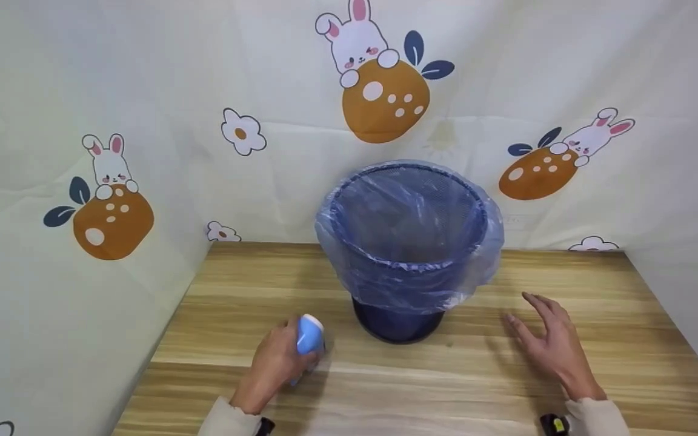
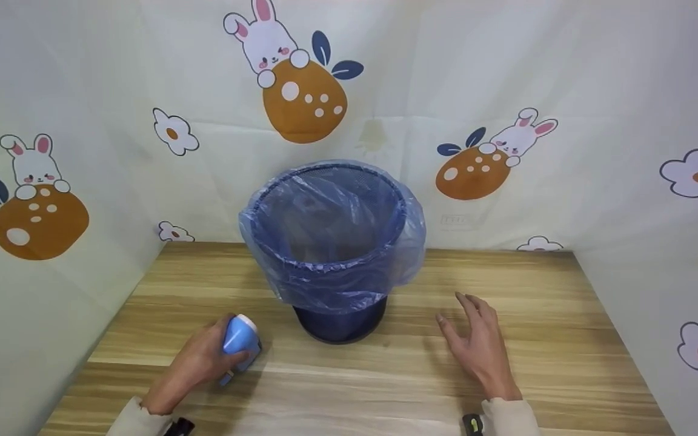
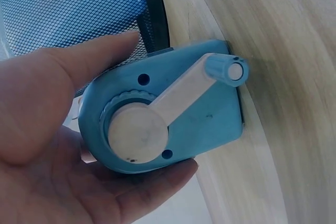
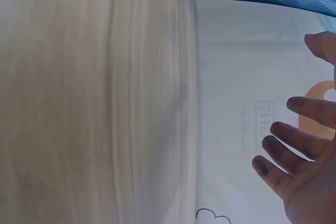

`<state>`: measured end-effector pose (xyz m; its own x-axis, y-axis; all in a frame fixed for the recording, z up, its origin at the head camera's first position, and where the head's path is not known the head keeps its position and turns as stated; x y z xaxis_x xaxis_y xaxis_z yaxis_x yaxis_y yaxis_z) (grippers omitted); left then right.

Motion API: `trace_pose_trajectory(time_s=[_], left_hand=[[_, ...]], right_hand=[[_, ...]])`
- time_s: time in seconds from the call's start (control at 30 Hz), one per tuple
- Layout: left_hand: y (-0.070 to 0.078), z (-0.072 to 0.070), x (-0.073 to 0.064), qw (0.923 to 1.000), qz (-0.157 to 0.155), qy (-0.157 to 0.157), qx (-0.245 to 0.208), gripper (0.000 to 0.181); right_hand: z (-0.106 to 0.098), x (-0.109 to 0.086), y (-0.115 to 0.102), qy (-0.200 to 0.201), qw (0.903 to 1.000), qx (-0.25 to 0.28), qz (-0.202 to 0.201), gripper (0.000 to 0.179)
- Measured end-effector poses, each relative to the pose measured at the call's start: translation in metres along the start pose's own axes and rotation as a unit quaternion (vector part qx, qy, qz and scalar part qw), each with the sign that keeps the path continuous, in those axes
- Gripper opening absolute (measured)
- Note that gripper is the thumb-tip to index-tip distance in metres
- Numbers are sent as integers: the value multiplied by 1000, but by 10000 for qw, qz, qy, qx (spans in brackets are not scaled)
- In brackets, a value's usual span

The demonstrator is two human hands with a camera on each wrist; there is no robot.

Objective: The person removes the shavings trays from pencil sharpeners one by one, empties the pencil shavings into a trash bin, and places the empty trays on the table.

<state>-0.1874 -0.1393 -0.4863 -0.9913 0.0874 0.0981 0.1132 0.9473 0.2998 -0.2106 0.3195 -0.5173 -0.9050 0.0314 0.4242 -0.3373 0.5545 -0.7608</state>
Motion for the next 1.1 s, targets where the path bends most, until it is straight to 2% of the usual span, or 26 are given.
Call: trace_pose_trajectory(time_s=[0.33, 0.63, 0.83, 1.1], left_hand=[[1, 0, 2, 9999, 35, -104, -64, 70], [11, -1, 0, 9982, 551, -67, -233, 68], [19, -4, -1, 9969, 738, -156, -224, 69], [26, -9, -2, 9936, 1054, -236, -330, 67]], right_hand=[[3, -3, -5, 8, 10000, 81, -50, 54], [10, -3, -11, -132, 9995, 266, -110, 48], [13, -6, -19, -375, 9988, 301, 3, 45], [17, -5, -28, -553, 9967, 590, -76, 40]])
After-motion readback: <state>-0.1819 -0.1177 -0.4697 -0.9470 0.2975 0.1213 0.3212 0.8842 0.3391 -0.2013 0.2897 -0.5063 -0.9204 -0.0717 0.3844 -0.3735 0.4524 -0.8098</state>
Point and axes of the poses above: each hand's wrist, its own x-axis towards the middle knuckle, its own z-axis out of the palm, y = z × x, the point moved 1 cm from there along x, towards the middle knuckle, and after that the axes turned 13 degrees about x, right-handed, at the moved point
